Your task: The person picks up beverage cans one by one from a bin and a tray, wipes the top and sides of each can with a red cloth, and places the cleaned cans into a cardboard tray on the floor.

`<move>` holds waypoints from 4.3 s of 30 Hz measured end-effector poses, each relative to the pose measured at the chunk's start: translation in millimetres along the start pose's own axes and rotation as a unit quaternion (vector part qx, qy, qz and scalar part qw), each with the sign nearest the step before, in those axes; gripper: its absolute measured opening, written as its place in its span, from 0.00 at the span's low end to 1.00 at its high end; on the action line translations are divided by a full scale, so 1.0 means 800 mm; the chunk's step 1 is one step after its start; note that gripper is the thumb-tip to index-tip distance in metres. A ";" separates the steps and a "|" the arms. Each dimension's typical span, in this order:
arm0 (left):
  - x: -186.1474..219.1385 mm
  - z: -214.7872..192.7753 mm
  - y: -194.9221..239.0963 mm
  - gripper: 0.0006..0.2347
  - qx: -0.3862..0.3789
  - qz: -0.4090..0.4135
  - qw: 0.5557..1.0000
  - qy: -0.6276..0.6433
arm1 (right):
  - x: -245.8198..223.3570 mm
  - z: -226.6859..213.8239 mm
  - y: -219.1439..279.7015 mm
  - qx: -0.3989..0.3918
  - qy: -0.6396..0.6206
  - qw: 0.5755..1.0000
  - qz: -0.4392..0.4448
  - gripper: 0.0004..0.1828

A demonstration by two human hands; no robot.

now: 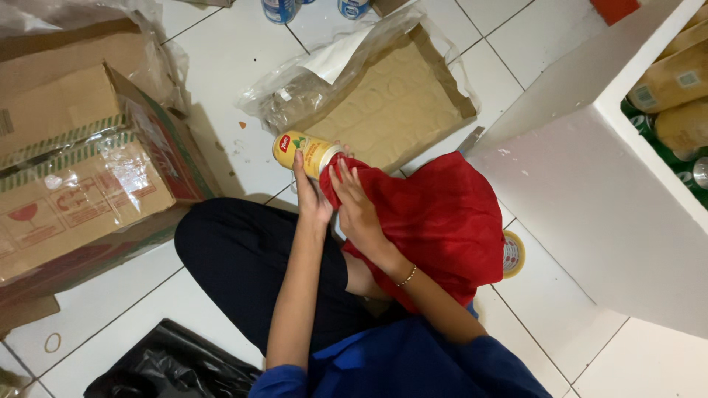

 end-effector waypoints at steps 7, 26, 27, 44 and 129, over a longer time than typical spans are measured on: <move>0.013 -0.009 -0.004 0.36 0.028 0.010 0.998 0.052 | 0.017 -0.015 0.008 -0.040 0.003 0.999 -0.018 0.35; -0.003 -0.014 -0.013 0.36 0.027 -0.027 0.998 -0.047 | -0.029 0.016 0.005 0.039 0.032 0.998 -0.045 0.23; -0.003 -0.013 -0.015 0.38 0.028 -0.028 0.998 -0.050 | -0.027 0.015 0.012 0.043 0.045 0.997 -0.042 0.23; 0.013 -0.019 -0.017 0.32 0.013 -0.002 1.000 -0.001 | -0.017 -0.009 -0.024 0.134 -0.022 0.991 -0.008 0.26; -0.011 -0.029 -0.017 0.26 -0.035 -0.020 0.998 -0.058 | 0.020 -0.029 -0.015 0.133 -0.021 0.982 0.130 0.28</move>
Point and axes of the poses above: each hand's wrist, its own y-axis away from the middle knuckle, its own z-axis out of the palm, x = y × z, the point moved 4 cm from there along -y, towards the middle knuckle
